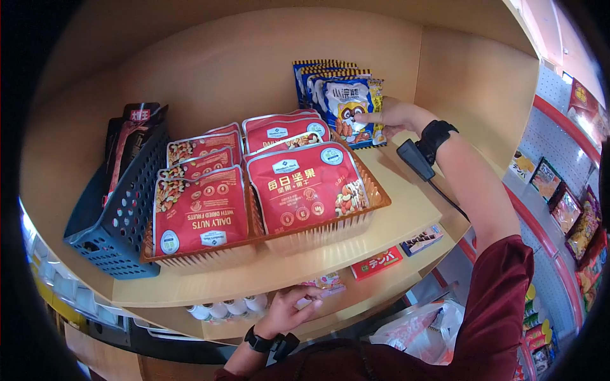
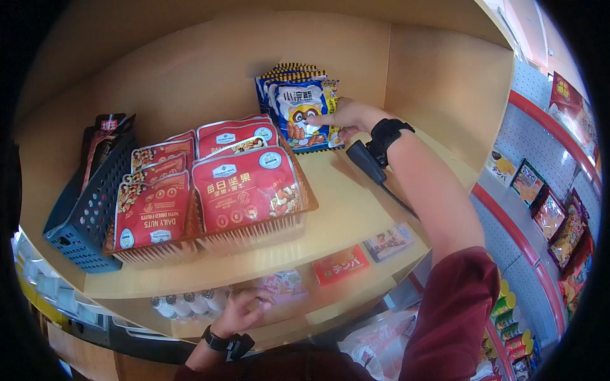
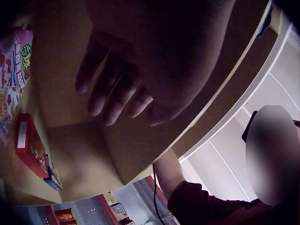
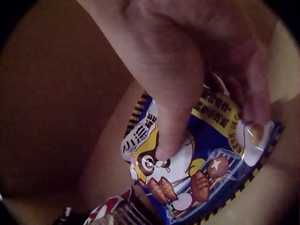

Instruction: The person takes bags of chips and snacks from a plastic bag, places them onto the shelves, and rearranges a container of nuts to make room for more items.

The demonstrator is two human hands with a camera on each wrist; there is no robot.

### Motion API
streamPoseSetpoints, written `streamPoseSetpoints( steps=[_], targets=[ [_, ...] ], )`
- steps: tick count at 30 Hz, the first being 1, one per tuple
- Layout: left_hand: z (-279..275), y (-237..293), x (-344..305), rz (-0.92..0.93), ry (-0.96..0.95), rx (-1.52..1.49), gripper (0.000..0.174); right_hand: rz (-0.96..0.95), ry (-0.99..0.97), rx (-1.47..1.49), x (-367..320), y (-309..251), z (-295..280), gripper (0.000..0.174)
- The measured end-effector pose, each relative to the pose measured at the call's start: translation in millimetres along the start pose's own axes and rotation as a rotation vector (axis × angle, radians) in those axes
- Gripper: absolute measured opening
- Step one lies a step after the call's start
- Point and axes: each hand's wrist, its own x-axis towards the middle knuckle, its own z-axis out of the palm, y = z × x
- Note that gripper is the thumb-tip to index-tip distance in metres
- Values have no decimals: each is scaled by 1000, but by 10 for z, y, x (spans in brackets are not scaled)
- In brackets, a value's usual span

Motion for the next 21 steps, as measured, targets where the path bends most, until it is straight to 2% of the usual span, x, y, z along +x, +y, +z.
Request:
streamPoseSetpoints(
  steps=[1, 2, 5, 6, 8, 9, 10, 12, 14, 15, 17, 18, 21],
  targets=[
    [-1, 20, -23, -1, 0, 1, 18, -68, -51, 141, -9, 39, -2, 68],
    [-3, 41, -44, -18, -3, -25, 18, -68, -53, 142, -36, 32, -10, 68],
    [12, 76, -144, -32, 2, -36, 17, 45, -55, 73, -171, -20, -82, 85],
    [3, 81, -176, -25, 10, -20, 17, 43, -55, 76, -242, -34, -98, 85],
    [-6, 181, -261, -75, -3, -9, 17, 74, 122, 17, -402, -48, -141, 87],
    [-10, 221, -302, -125, -15, -3, 16, 63, 153, 21, -503, -43, -191, 77],
    [-15, 230, -336, -127, -18, 0, 16, 64, 152, 26, -639, -24, -257, 77],
    [9, 226, -418, -20, -3, 5, 15, -96, 221, 124, -958, 48, -382, 62],
    [48, 218, -499, -39, -12, 4, 14, -175, 398, 170, -1304, 194, -386, 42],
    [73, 209, -533, -51, -27, 8, 14, -145, 394, 171, -1479, 307, -371, 42],
    [168, 129, -591, -92, -46, -13, 14, -264, 619, 258, -1859, 631, -295, 33],
    [232, 108, -615, -117, -39, -14, 14, -205, 623, 255, -2029, 849, -248, 33],
    [430, 119, -601, -218, -87, -71, 12, -151, 745, 332, -2578, 1530, 5, 17]
  ],
)
